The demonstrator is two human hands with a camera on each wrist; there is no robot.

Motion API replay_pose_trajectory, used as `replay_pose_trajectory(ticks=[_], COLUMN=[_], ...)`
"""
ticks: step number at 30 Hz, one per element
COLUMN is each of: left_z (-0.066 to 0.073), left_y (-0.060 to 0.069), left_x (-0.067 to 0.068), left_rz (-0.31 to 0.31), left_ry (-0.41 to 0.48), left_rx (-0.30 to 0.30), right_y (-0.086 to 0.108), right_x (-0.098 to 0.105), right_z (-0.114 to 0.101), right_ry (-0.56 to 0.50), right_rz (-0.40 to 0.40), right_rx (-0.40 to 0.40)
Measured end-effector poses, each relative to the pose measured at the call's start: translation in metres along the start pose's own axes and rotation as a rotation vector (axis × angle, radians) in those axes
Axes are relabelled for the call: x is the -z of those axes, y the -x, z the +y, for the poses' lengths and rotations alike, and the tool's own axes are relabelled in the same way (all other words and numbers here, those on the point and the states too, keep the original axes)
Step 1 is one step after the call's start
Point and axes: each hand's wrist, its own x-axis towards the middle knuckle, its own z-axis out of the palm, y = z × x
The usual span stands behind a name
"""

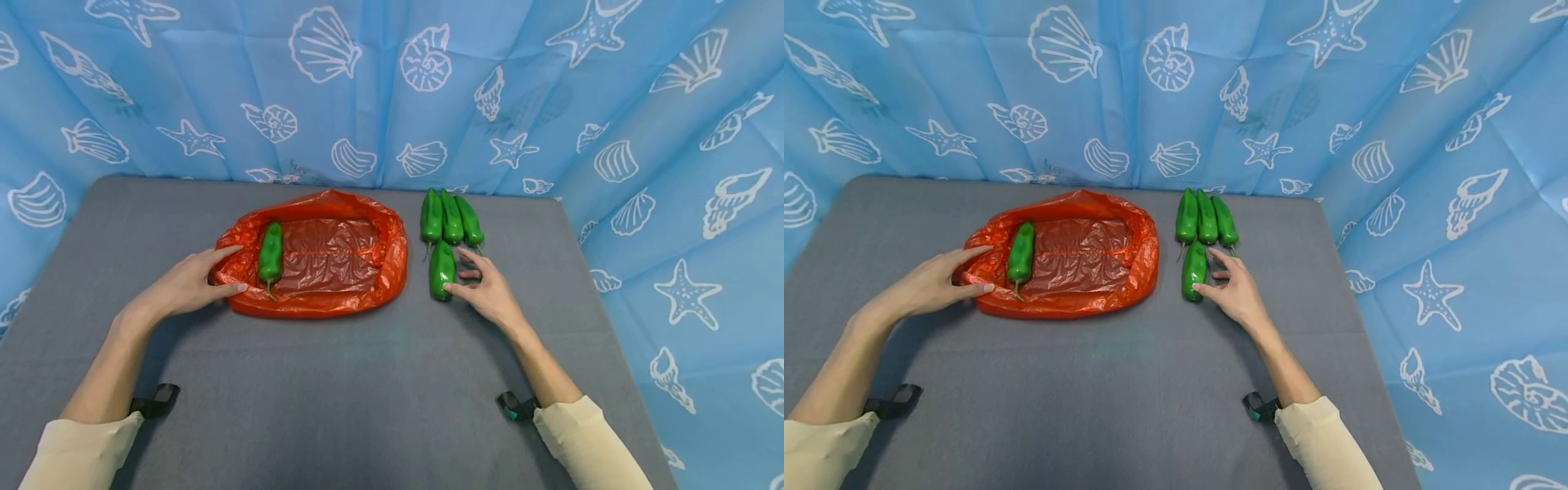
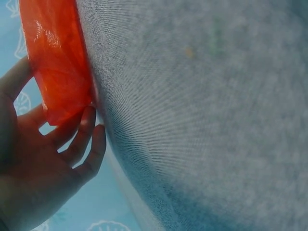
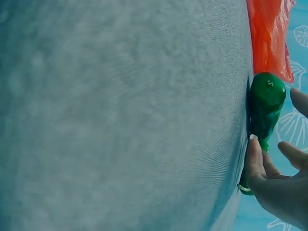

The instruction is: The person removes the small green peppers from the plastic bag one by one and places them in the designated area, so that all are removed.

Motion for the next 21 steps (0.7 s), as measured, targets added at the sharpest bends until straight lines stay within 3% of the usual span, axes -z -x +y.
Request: replay_pose_trajectory(ticks=[11, 21], left_z=[0.000, 0.003], left_y=[0.001, 0.001], left_x=[0.001, 0.002], left_rz=[-0.003, 0.000], left_ry=[0.001, 0.003], left_rx=[0.003, 0.000], right_y=[-0.003, -0.016], right_x=[-0.008, -0.027], right_z=[-0.018, -0.043], right_ry=[-0.014, -0.091], right_rz=[0.194, 0.192], right_rx=[0.097, 0.169])
